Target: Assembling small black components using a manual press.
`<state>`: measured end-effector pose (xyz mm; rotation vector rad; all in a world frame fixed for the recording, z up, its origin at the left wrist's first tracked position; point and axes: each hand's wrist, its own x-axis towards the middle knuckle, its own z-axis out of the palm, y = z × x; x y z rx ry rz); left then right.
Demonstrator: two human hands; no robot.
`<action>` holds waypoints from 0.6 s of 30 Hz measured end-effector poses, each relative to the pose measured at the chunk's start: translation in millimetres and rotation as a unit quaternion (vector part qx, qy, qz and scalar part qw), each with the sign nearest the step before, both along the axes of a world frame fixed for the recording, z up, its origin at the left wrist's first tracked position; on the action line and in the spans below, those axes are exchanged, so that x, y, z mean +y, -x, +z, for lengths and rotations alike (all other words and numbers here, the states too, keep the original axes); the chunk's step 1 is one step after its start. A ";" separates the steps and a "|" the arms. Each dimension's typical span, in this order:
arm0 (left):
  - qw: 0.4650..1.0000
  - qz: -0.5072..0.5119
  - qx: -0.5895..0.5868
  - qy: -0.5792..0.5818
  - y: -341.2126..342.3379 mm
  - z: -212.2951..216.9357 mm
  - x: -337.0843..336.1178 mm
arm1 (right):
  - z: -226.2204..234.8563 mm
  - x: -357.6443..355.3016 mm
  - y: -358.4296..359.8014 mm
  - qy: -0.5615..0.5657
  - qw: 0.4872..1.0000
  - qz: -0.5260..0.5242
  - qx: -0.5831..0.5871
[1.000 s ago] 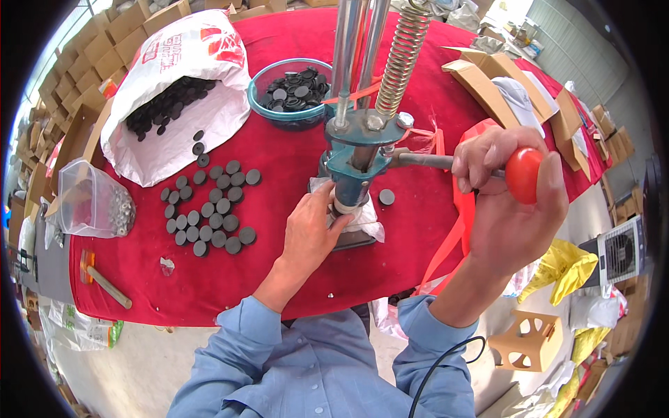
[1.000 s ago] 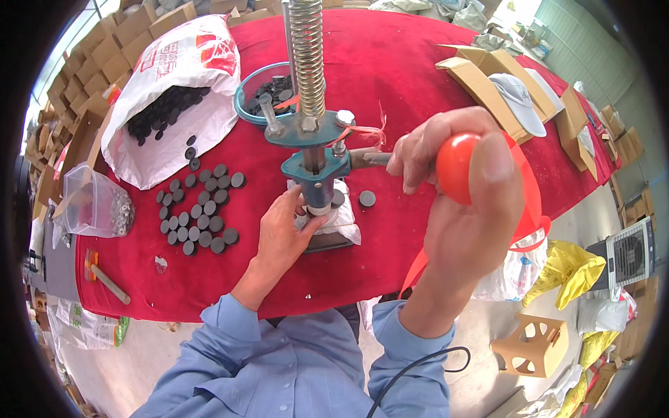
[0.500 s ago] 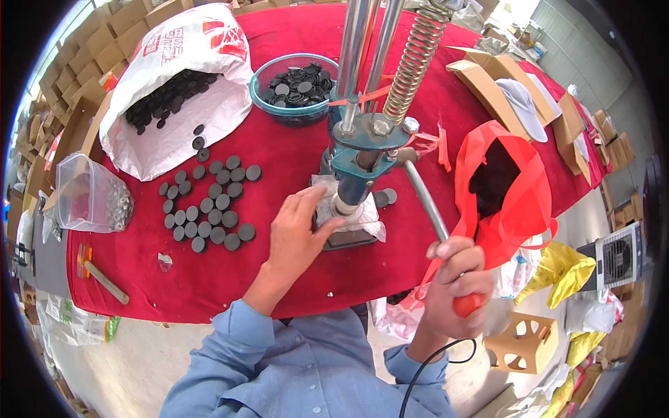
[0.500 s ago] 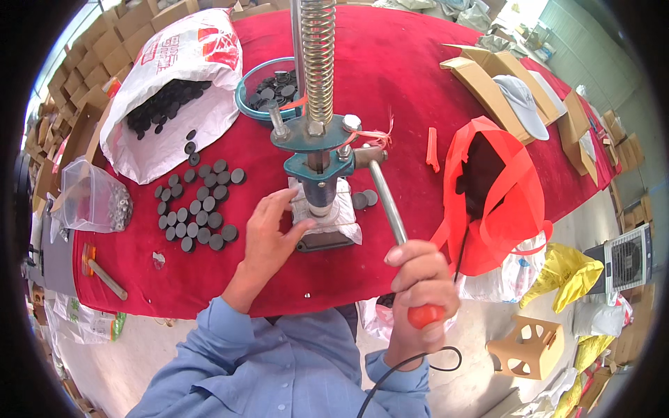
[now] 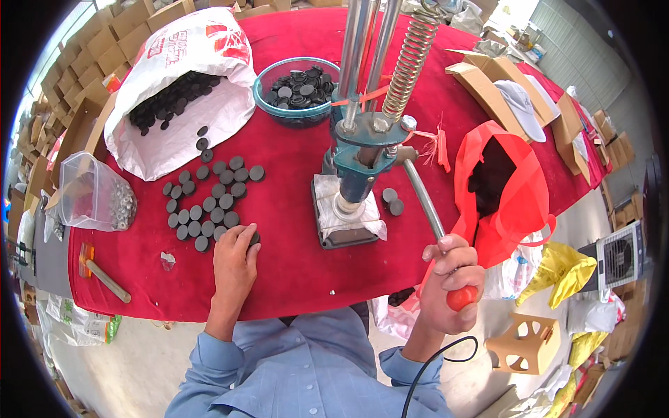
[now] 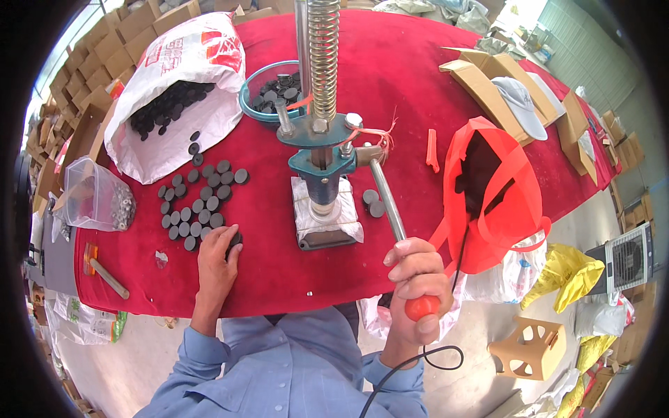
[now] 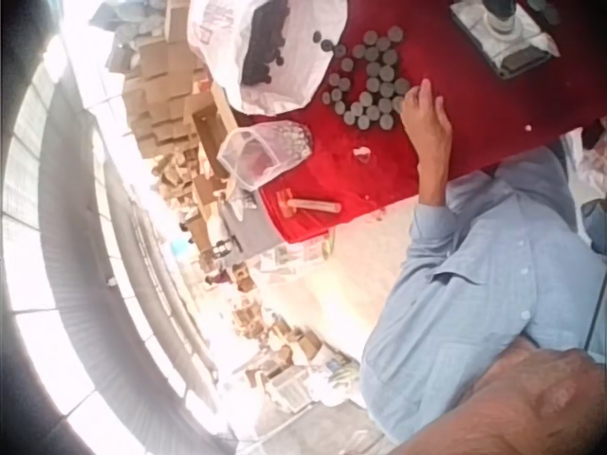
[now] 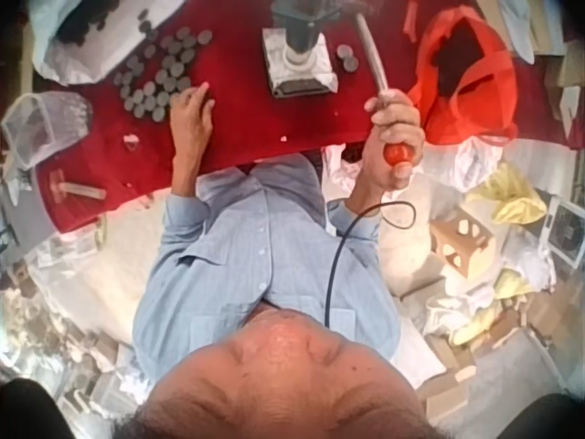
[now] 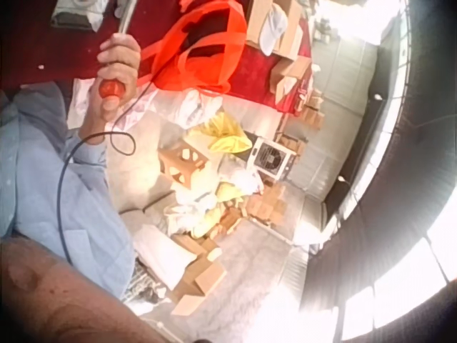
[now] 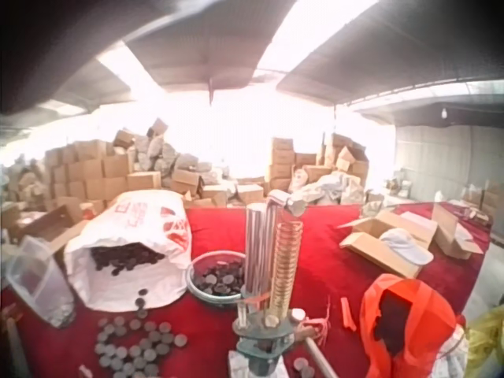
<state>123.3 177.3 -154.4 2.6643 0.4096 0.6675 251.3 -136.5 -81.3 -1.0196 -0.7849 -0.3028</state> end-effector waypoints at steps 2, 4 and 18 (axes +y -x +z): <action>0.999 -0.007 -0.041 0.032 -2.3 0.1 1.5 | 14.3 -1.1 -0.8 0.034 0.999 -0.009 0.006; 0.989 -0.012 -0.023 0.147 -14.6 14.1 -10.7 | 25.9 0.8 -12.8 0.038 0.998 -0.034 -0.037; 0.975 -0.126 -0.071 0.166 -105.1 25.5 -60.3 | 143.4 29.8 -84.2 0.093 0.993 0.056 0.052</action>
